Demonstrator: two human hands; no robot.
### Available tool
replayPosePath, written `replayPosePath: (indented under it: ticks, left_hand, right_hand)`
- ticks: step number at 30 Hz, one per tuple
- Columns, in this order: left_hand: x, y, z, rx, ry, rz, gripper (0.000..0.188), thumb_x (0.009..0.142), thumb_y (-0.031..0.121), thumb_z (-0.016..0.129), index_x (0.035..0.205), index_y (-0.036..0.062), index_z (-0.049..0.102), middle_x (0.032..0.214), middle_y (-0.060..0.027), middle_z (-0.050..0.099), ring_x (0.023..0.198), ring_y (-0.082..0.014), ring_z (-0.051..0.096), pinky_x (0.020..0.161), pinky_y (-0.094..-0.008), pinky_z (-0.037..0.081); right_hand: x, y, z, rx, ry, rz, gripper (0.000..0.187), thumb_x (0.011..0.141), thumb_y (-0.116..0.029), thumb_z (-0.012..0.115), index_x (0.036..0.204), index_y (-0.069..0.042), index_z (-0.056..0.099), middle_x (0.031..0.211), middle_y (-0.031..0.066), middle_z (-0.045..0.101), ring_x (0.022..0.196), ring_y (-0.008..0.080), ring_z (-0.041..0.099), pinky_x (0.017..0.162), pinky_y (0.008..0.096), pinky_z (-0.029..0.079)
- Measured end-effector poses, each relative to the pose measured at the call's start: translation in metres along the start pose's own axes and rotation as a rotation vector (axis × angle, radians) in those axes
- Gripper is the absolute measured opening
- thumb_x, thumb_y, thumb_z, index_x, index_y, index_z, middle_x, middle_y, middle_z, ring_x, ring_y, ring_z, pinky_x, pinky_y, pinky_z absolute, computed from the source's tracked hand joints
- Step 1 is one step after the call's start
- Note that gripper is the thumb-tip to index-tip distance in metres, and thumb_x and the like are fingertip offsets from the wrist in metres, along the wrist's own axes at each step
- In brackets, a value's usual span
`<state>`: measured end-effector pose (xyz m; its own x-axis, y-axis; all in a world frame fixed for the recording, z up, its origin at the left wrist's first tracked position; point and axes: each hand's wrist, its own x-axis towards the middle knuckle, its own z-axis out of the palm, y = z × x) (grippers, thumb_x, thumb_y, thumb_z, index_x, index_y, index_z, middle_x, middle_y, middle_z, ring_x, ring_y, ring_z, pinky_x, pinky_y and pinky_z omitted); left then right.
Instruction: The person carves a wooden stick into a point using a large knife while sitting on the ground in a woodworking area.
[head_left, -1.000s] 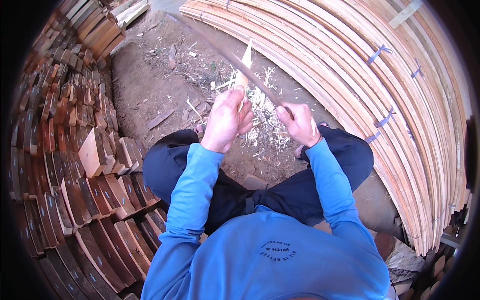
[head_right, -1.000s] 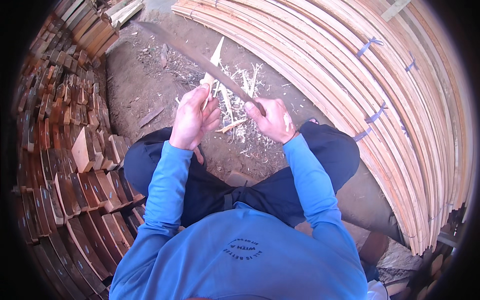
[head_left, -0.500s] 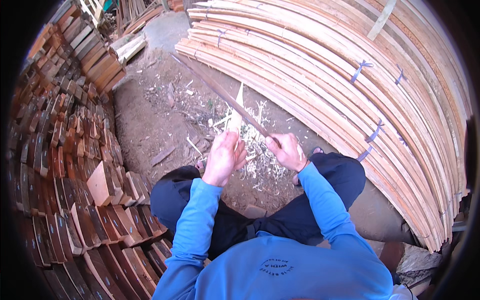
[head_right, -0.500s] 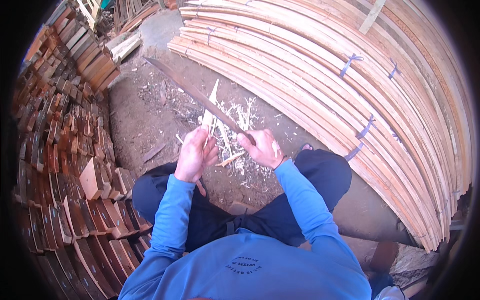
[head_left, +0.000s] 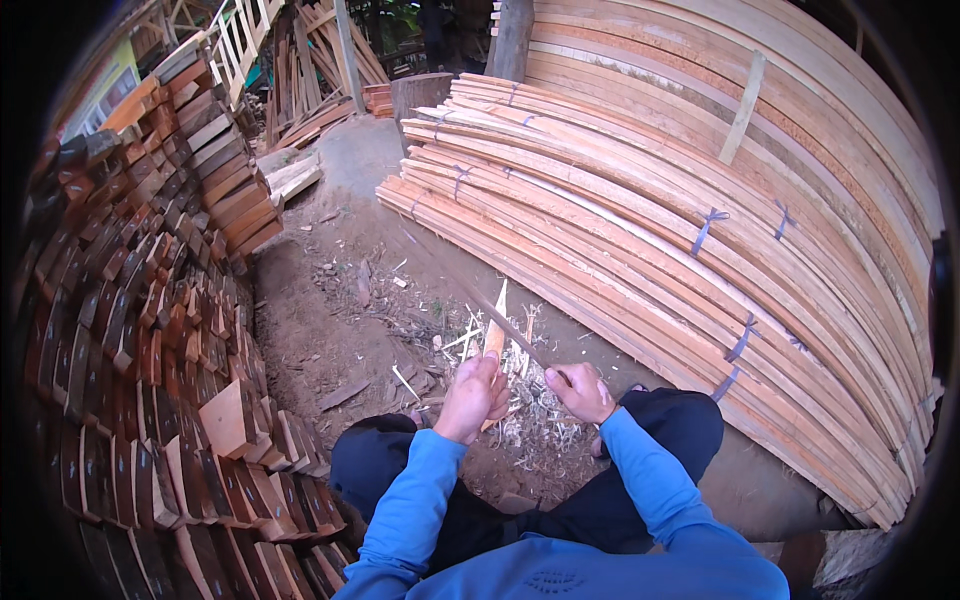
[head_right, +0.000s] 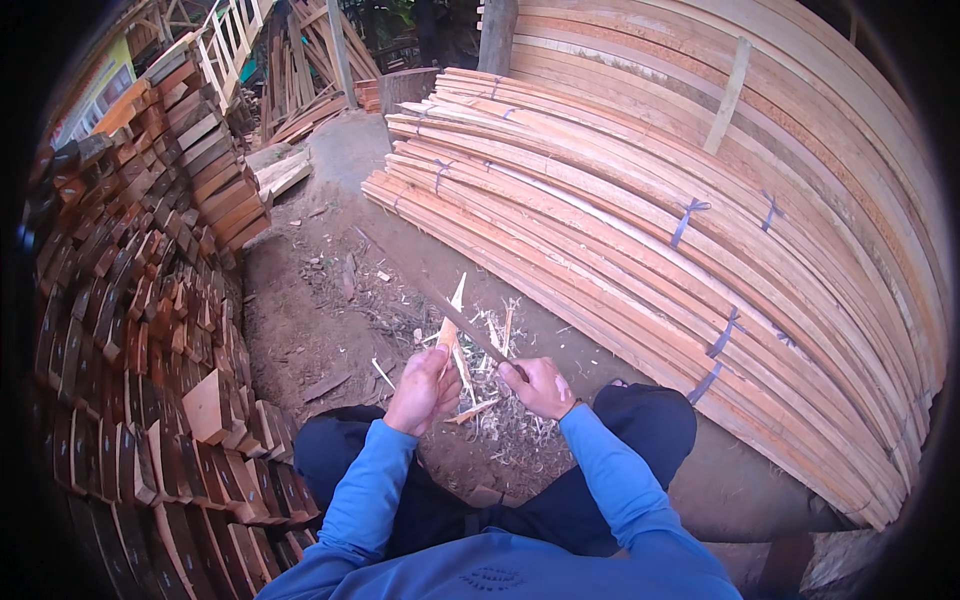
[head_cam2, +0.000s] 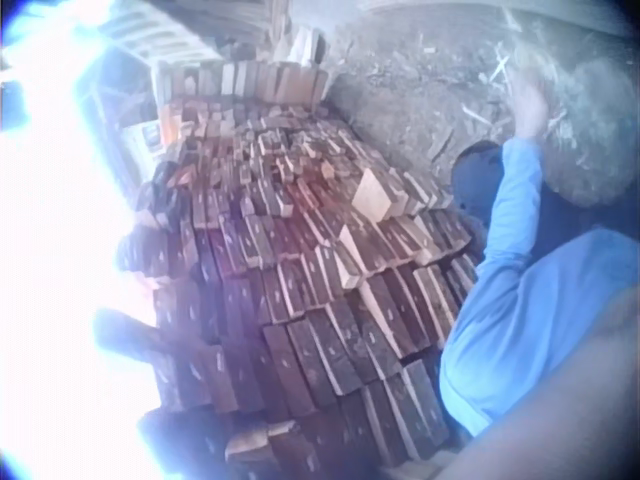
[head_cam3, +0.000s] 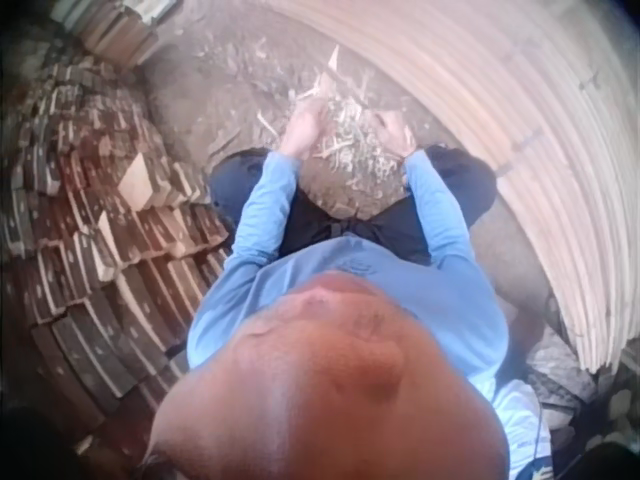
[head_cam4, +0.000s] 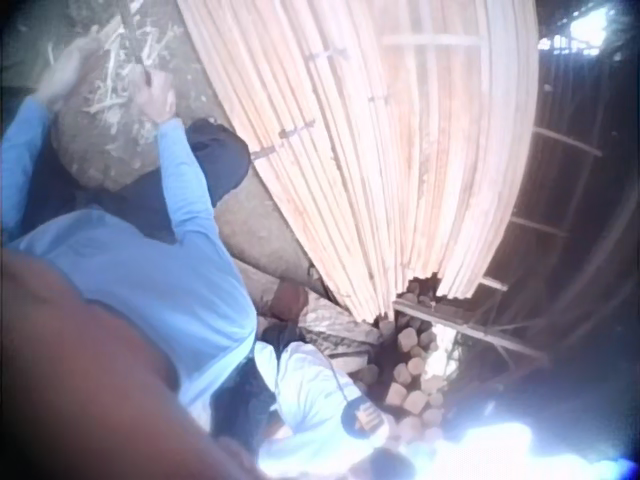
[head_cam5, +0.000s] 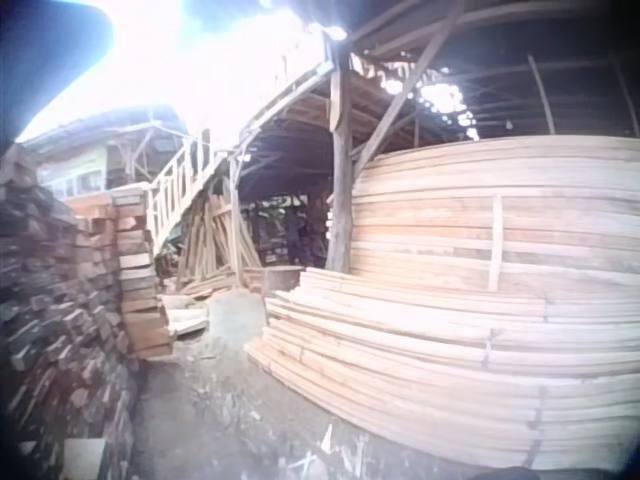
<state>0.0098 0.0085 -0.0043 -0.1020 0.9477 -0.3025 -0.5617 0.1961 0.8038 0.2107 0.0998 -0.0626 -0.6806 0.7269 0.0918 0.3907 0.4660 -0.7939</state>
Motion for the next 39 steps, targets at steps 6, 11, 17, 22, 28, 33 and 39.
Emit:
replayPosePath:
  ticks: [6,11,17,22,28,33,39]
  left_hand:
    - [0.002,0.0,-0.006,-0.049,0.007,-0.001,0.026,0.106,0.028,0.041,0.084,0.0129,0.042,0.058,0.0045,0.032,0.044,-0.007,0.027,0.041,-0.0261,0.022]
    - [-0.011,-0.008,0.0,0.01,-0.096,-0.067,0.026,0.105,0.027,0.042,0.084,0.0119,0.042,0.058,0.0041,0.033,0.044,-0.0068,0.027,0.04,-0.0255,0.021]
    - [-0.004,0.002,-0.001,-0.022,0.011,-0.018,0.028,0.105,0.028,0.042,0.083,0.0115,0.042,0.058,0.0041,0.034,0.044,-0.0066,0.027,0.04,-0.0252,0.02]
    - [-0.01,0.0,0.001,-0.009,-0.047,-0.033,0.03,0.105,0.031,0.043,0.082,0.0121,0.042,0.057,0.0053,0.032,0.043,-0.0063,0.026,0.04,-0.0243,0.02]
    - [-0.014,0.001,0.001,-0.062,-0.05,-0.009,0.029,0.106,0.03,0.042,0.084,0.0114,0.042,0.057,0.0047,0.032,0.044,-0.0059,0.026,0.041,-0.0244,0.02]
    - [-0.006,0.007,-0.006,-0.142,-0.037,0.019,0.027,0.106,0.028,0.043,0.085,0.0115,0.043,0.058,0.0039,0.033,0.044,-0.0059,0.027,0.041,-0.0249,0.021]
    - [-0.013,0.001,0.0,-0.061,-0.043,0.071,0.024,0.106,0.027,0.043,0.087,0.012,0.043,0.059,0.0046,0.034,0.044,-0.0049,0.026,0.04,-0.0236,0.02]
  right_hand:
    - [0.007,-0.009,0.001,-0.016,0.017,-0.022,0.058,0.098,-0.048,0.05,0.074,0.004,0.061,0.055,0.0208,0.048,0.051,0.0331,0.049,0.056,0.0457,0.04]
    - [0.028,0.005,-0.003,-0.017,0.081,0.097,0.063,0.099,-0.051,0.047,0.07,0.004,0.059,0.054,0.0202,0.048,0.05,0.0336,0.047,0.055,0.0459,0.039]
    - [0.009,-0.006,0.004,0.01,0.002,-0.047,0.065,0.1,-0.052,0.047,0.07,0.005,0.056,0.054,0.0179,0.044,0.052,0.0283,0.043,0.055,0.0447,0.036]
    - [0.033,0.0,-0.002,0.017,0.098,0.14,0.062,0.099,-0.052,0.049,0.073,0.003,0.06,0.054,0.0184,0.047,0.052,0.0308,0.049,0.056,0.0439,0.038]
    - [0.017,-0.01,-0.004,-0.06,0.098,0.026,0.063,0.099,-0.052,0.05,0.074,0.004,0.062,0.054,0.0196,0.05,0.051,0.0296,0.052,0.055,0.0437,0.039]
    - [0.021,-0.011,-0.005,-0.034,0.068,0.027,0.064,0.098,-0.054,0.048,0.075,0.004,0.063,0.056,0.0193,0.052,0.052,0.0332,0.049,0.057,0.0449,0.039]
    - [0.038,-0.003,-0.014,-0.025,0.086,0.103,0.063,0.099,-0.054,0.046,0.075,0.002,0.061,0.052,0.0105,0.046,0.051,0.0205,0.043,0.054,0.0415,0.035]
